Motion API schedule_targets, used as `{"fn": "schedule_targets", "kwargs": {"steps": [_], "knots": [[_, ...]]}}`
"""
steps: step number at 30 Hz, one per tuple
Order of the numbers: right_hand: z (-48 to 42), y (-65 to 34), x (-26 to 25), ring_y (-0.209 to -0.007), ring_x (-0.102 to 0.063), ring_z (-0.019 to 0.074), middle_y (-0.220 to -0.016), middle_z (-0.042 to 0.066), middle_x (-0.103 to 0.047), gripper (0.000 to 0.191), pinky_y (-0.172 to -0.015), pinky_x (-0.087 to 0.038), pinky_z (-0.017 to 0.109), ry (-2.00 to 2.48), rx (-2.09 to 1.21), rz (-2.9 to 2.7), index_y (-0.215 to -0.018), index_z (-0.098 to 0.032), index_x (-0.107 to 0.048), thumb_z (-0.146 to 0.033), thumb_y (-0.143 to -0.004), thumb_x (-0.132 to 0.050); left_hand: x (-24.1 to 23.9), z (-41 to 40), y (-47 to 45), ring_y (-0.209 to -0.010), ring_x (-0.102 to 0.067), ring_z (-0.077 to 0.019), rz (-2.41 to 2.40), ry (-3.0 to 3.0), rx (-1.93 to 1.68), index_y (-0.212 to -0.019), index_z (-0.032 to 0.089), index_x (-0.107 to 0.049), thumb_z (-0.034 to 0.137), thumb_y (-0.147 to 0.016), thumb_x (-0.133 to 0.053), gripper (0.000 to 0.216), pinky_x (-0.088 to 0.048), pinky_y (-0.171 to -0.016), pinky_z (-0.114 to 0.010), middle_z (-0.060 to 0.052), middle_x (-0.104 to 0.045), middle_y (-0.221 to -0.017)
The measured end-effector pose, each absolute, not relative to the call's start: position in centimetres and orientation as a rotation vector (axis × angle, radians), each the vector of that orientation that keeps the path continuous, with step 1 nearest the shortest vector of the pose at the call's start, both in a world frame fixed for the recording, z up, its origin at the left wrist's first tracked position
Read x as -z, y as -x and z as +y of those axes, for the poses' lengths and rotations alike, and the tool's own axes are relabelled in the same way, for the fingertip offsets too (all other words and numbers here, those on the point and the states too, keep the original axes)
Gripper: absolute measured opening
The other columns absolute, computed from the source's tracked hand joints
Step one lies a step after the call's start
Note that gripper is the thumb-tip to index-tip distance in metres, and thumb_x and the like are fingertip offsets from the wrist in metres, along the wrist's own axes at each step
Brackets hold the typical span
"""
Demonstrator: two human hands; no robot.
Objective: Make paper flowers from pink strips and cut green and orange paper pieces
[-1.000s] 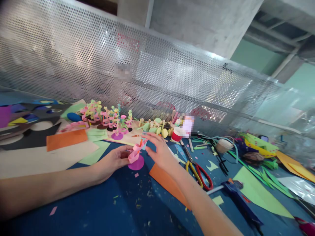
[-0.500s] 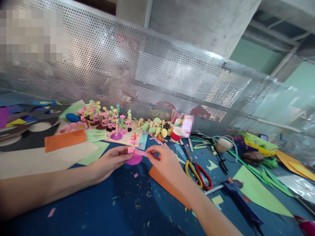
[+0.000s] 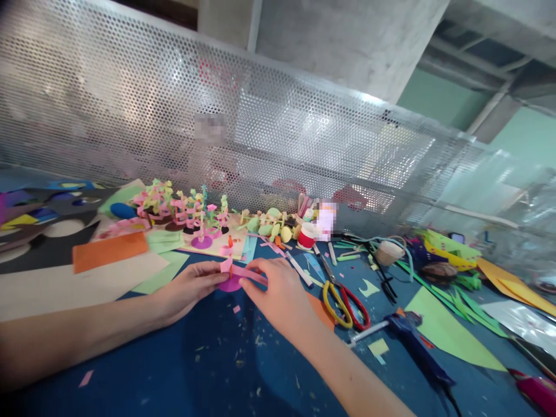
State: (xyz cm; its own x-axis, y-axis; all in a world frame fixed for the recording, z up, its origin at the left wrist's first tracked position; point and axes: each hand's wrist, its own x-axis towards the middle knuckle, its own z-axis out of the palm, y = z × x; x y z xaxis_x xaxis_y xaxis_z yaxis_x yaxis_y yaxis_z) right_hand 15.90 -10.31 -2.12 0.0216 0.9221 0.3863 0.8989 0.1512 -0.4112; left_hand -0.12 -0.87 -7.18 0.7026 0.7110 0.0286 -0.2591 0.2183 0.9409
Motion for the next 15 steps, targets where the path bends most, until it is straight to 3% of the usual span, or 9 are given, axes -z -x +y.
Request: {"fn": "schedule_targets", "kwargs": {"steps": [5,9,15], "knots": [[-9.52,-15.93,1.8,-0.076,-0.06,0.0205,-0.078,0.004,-0.068,0.016,-0.072,-0.046,0.034,1.756,-0.163,-1.778,-0.077,-0.022,-0.065,-0.034,-0.082,-0.055,7.27,-0.72,0.15,-0.077,-0.063,-0.0155,0.524,-1.137,-0.69,-0.082,0.018,-0.072,0.025,-0.068,-0.072,0.016,-0.045,-0.076,-0.025,-0.003,-0.071,-0.082],[-9.42,-15.95,1.86,-0.073,-0.062,0.0192,-0.077,0.003,-0.068,0.016,-0.07,-0.047,0.033,1.745,-0.224,-1.746,-0.077,-0.022,-0.065,-0.033,-0.083,-0.055,7.34,-0.57,0.32,-0.077,-0.063,-0.0169,0.537,-1.147,-0.678,-0.082,0.019,-0.072,0.027,-0.067,-0.073,0.017,-0.045,-0.073,-0.026,-0.003,-0.071,-0.082],[-9.74,-16.07,2.16,-0.076,-0.062,0.0195,-0.08,0.004,-0.069,0.011,-0.074,-0.047,0.033,1.756,-0.217,-1.698,-0.082,-0.021,-0.065,-0.029,-0.08,-0.057,7.27,-0.46,0.16,-0.089,-0.063,-0.0192,0.587,-1.07,-0.707,-0.072,0.02,-0.072,0.021,-0.067,-0.07,0.006,-0.044,-0.083,-0.027,-0.003,-0.072,-0.086]]}}
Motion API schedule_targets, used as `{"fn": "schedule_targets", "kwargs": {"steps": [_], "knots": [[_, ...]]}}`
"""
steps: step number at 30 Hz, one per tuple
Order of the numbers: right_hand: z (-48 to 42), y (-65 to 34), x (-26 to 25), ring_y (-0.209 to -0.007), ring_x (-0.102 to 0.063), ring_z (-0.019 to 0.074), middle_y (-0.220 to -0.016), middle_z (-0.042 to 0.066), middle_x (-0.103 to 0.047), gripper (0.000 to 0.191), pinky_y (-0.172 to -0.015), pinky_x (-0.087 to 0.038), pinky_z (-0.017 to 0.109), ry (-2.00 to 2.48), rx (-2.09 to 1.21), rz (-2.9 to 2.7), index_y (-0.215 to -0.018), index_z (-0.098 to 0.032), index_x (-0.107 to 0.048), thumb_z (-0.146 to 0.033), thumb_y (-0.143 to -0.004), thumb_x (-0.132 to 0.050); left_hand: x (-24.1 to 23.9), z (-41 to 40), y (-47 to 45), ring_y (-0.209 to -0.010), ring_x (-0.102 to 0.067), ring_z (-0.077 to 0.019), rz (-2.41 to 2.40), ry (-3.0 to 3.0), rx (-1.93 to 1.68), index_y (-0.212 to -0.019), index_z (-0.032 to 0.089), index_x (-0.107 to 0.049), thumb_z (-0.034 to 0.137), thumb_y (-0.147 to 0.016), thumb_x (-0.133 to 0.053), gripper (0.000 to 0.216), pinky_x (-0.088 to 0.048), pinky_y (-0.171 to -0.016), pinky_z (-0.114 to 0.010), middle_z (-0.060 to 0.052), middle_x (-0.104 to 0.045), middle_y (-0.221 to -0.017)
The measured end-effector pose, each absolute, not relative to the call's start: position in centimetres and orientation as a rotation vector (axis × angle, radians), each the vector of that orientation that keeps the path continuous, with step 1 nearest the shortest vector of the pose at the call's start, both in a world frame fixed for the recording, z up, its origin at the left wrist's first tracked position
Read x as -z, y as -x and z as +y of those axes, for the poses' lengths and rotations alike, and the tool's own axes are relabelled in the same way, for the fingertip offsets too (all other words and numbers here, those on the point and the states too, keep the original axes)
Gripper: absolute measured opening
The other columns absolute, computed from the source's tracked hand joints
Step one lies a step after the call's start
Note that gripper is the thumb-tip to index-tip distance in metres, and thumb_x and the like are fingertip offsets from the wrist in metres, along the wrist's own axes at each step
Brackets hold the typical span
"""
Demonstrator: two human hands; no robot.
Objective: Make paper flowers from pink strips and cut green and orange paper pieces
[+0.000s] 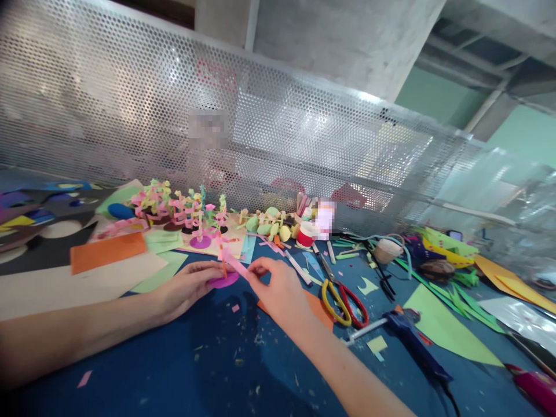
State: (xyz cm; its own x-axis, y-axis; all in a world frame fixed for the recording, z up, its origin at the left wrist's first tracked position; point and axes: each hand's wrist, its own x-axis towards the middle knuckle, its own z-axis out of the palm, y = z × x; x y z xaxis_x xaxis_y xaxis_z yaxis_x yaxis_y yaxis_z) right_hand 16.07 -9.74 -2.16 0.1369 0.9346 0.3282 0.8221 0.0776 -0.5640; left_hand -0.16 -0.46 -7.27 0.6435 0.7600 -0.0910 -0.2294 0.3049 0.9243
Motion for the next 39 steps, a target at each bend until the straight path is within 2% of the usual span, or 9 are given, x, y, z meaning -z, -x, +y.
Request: {"fn": "schedule_targets", "kwargs": {"steps": [3,8,12,16,23,28,33,36,39], "knots": [[-9.8,-16.3,2.3,-0.077,-0.062,0.0187,-0.082,0.003,-0.068,0.011,-0.073,-0.047,0.032,1.735,-0.2,-1.713,-0.083,-0.022,-0.065,-0.026,-0.08,-0.056,7.2,-0.5,0.1,-0.095,-0.062,-0.0201,0.584,-1.105,-0.706,-0.074,0.02,-0.072,0.021,-0.067,-0.069,0.008,-0.044,-0.086,-0.027,-0.003,-0.071,-0.093],[-9.7,-16.4,2.6,-0.074,-0.062,0.0176,-0.08,0.003,-0.067,0.009,-0.071,-0.047,0.029,1.732,-0.201,-1.707,-0.081,-0.02,-0.063,-0.027,-0.079,-0.057,7.0,-0.6,0.2,-0.095,-0.062,-0.0216,0.614,-1.13,-0.707,-0.075,0.02,-0.072,0.025,-0.064,-0.072,0.011,-0.045,-0.085,-0.029,-0.004,-0.072,-0.089],[-9.6,-16.3,2.7,-0.076,-0.062,0.0183,-0.082,0.004,-0.067,0.019,-0.073,-0.047,0.03,1.74,-0.235,-1.684,-0.09,-0.021,-0.064,-0.035,-0.08,-0.057,7.3,-0.6,0.1,-0.096,-0.062,-0.0214,0.62,-1.174,-0.705,-0.077,0.021,-0.072,0.027,-0.065,-0.072,0.014,-0.044,-0.085,-0.029,-0.004,-0.072,-0.091],[-9.6,-16.2,2.6,-0.076,-0.061,0.0174,-0.084,0.004,-0.067,0.025,-0.073,-0.047,0.03,1.648,-0.411,-1.7,-0.094,-0.021,-0.065,-0.04,-0.084,-0.053,7.7,-0.5,0.1,-0.09,-0.062,-0.02,0.572,-1.252,-0.689,-0.081,0.02,-0.072,0.029,-0.067,-0.072,0.017,-0.043,-0.085,-0.028,-0.003,-0.072,-0.087],[-10.0,-16.1,2.3,-0.073,-0.059,0.0185,-0.077,0.004,-0.064,0.027,-0.071,-0.048,0.032,1.667,-0.604,-1.671,-0.099,-0.02,-0.064,-0.04,-0.083,-0.055,7.9,-0.4,0.1,-0.081,-0.062,-0.0156,0.501,-1.278,-0.677,-0.087,0.019,-0.071,0.03,-0.069,-0.072,0.022,-0.043,-0.082,-0.026,-0.003,-0.071,-0.085],[-10.3,-15.9,2.3,-0.074,-0.06,0.0185,-0.08,0.004,-0.065,0.026,-0.071,-0.049,0.032,1.636,-0.627,-1.663,-0.099,-0.02,-0.064,-0.038,-0.083,-0.054,8.0,-0.3,0.1,-0.077,-0.06,-0.0132,0.47,-1.287,-0.671,-0.083,0.017,-0.072,0.029,-0.07,-0.071,0.017,-0.043,-0.079,-0.024,-0.001,-0.07,-0.08],[-10.5,-15.8,2.3,-0.073,-0.061,0.018,-0.08,0.005,-0.065,0.027,-0.072,-0.05,0.033,1.658,-0.599,-1.678,-0.101,-0.02,-0.063,-0.038,-0.084,-0.053,8.0,-0.3,0.1,-0.078,-0.06,-0.0153,0.49,-1.279,-0.681,-0.081,0.016,-0.072,0.029,-0.068,-0.072,0.019,-0.043,-0.079,-0.026,-0.004,-0.07,-0.081],[-11.3,-16.1,2.1,-0.088,-0.061,0.0195,-0.097,0.006,-0.066,0.028,-0.08,-0.049,0.035,1.638,-0.519,-1.751,-0.105,-0.023,-0.062,-0.039,-0.085,-0.05,8.2,-0.2,0.1,-0.077,-0.06,-0.0159,0.502,-1.302,-0.685,-0.079,0.017,-0.072,0.03,-0.067,-0.073,0.018,-0.043,-0.078,-0.026,-0.003,-0.07,-0.079],[-12.9,-17.8,1.2,-0.102,-0.057,0.021,-0.109,0.004,-0.064,0.024,-0.088,-0.045,0.036,1.719,-0.234,-1.785,-0.103,-0.025,-0.061,-0.036,-0.085,-0.05,8.4,0.0,0.0,-0.078,-0.061,-0.0151,0.516,-1.276,-0.689,-0.075,0.019,-0.072,0.03,-0.067,-0.073,0.014,-0.043,-0.079,-0.024,-0.001,-0.071,-0.078]]}}
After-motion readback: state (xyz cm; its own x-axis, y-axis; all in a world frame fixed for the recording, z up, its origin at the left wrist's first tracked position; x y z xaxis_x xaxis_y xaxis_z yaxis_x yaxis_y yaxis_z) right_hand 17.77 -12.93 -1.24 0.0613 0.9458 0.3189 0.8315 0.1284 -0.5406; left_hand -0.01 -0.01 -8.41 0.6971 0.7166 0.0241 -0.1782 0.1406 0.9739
